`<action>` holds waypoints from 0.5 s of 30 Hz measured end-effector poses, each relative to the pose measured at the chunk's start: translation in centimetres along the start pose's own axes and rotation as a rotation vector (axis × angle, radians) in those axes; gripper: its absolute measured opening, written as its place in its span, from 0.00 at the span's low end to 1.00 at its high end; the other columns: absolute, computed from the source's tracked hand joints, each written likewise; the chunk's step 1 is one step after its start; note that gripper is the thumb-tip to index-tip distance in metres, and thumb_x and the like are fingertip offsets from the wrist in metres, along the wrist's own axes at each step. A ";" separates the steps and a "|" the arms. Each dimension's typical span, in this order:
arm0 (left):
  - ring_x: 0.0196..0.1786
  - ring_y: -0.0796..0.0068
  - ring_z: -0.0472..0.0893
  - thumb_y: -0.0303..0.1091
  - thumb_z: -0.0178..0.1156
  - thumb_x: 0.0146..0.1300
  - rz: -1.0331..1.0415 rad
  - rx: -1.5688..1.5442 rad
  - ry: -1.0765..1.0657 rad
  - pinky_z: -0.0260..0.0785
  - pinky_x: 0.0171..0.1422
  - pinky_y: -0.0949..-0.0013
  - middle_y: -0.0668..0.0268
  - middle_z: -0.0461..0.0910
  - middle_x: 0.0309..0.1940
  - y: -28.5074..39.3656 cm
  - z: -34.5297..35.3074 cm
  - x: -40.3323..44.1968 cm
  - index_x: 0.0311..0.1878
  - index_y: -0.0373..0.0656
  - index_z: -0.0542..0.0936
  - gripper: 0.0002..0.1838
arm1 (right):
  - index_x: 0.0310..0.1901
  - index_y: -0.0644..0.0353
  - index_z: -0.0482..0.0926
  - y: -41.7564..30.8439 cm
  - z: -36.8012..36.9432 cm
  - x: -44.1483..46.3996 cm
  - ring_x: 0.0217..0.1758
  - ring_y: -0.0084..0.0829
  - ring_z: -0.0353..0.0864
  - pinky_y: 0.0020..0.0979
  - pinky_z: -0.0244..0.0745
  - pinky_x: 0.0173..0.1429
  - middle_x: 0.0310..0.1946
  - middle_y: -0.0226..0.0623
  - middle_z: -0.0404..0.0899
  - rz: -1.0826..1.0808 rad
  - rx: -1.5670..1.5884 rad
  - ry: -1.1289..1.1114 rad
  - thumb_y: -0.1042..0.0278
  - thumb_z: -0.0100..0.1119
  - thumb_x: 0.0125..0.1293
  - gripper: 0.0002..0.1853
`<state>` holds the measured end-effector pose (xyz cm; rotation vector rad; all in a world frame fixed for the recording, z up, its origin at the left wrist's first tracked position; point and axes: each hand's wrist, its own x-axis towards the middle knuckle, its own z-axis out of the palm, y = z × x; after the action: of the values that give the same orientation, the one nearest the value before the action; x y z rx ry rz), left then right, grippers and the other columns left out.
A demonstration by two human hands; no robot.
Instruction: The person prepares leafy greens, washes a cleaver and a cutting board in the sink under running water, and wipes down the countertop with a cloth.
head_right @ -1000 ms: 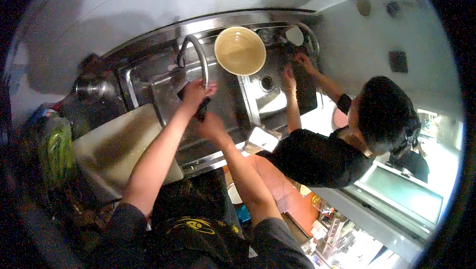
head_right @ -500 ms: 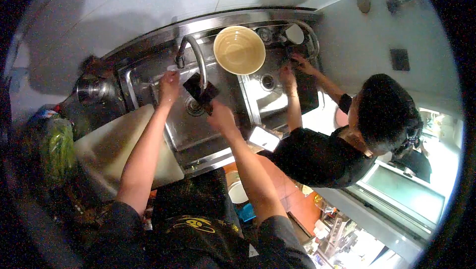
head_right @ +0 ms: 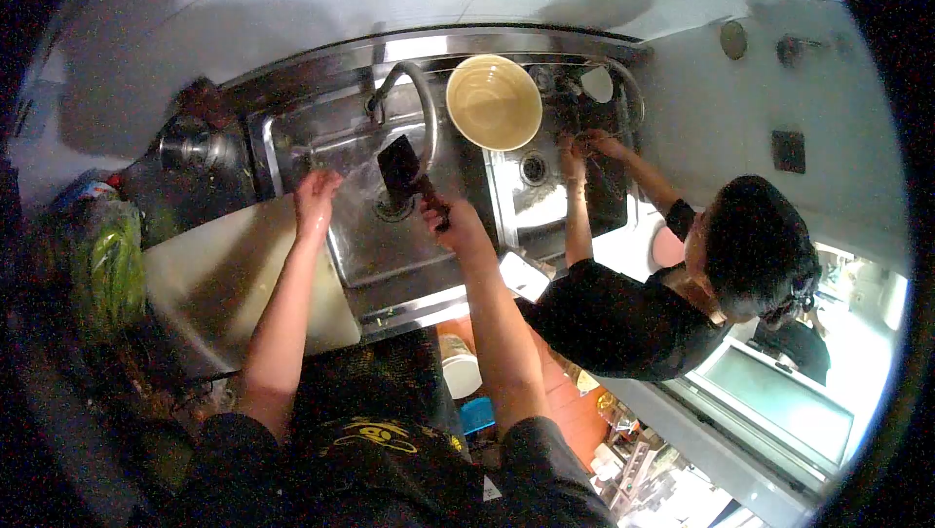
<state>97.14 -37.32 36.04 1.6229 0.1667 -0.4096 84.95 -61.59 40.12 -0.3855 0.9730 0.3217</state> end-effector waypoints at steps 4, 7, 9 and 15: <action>0.38 0.78 0.79 0.33 0.58 0.66 -0.024 -0.098 0.042 0.69 0.46 0.73 0.66 0.82 0.33 0.4 -0.2 -0.4 0.40 0.35 0.78 0.10 | 0.55 0.67 0.65 0.1 -0.4 1.5 0.22 0.18 0.62 0.14 0.58 0.18 0.33 0.38 0.71 0.098 0.229 -0.059 0.67 0.40 0.73 0.15; 0.37 0.79 0.78 0.32 0.57 0.67 -0.088 -0.078 0.045 0.68 0.44 0.73 0.67 0.81 0.32 1.2 -0.6 -0.7 0.39 0.36 0.78 0.08 | 0.53 0.66 0.66 1.0 -0.4 2.3 0.21 0.17 0.61 0.14 0.56 0.17 0.32 0.37 0.71 0.143 0.326 -0.081 0.67 0.40 0.72 0.14; 0.36 0.79 0.77 0.31 0.56 0.67 -0.095 -0.017 0.041 0.68 0.43 0.73 0.68 0.80 0.31 0.9 -0.7 -0.3 0.39 0.36 0.78 0.07 | 0.52 0.65 0.67 1.1 0.3 1.6 0.21 0.17 0.61 0.14 0.54 0.16 0.32 0.37 0.71 0.160 0.373 -0.059 0.67 0.41 0.72 0.13; 0.31 0.80 0.70 0.32 0.54 0.68 -0.037 -0.071 0.193 0.65 0.40 0.72 0.71 0.77 0.29 0.2 1.2 -0.2 0.37 0.41 0.78 0.06 | 0.48 0.67 0.71 1.5 -1.3 -3.0 0.20 0.18 0.61 0.16 0.54 0.15 0.30 0.35 0.71 -0.052 0.295 -0.050 0.66 0.40 0.71 0.14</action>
<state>96.82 -38.48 36.25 1.5901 0.3541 -0.2717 81.80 -61.08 41.75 -0.1323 0.9434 0.1364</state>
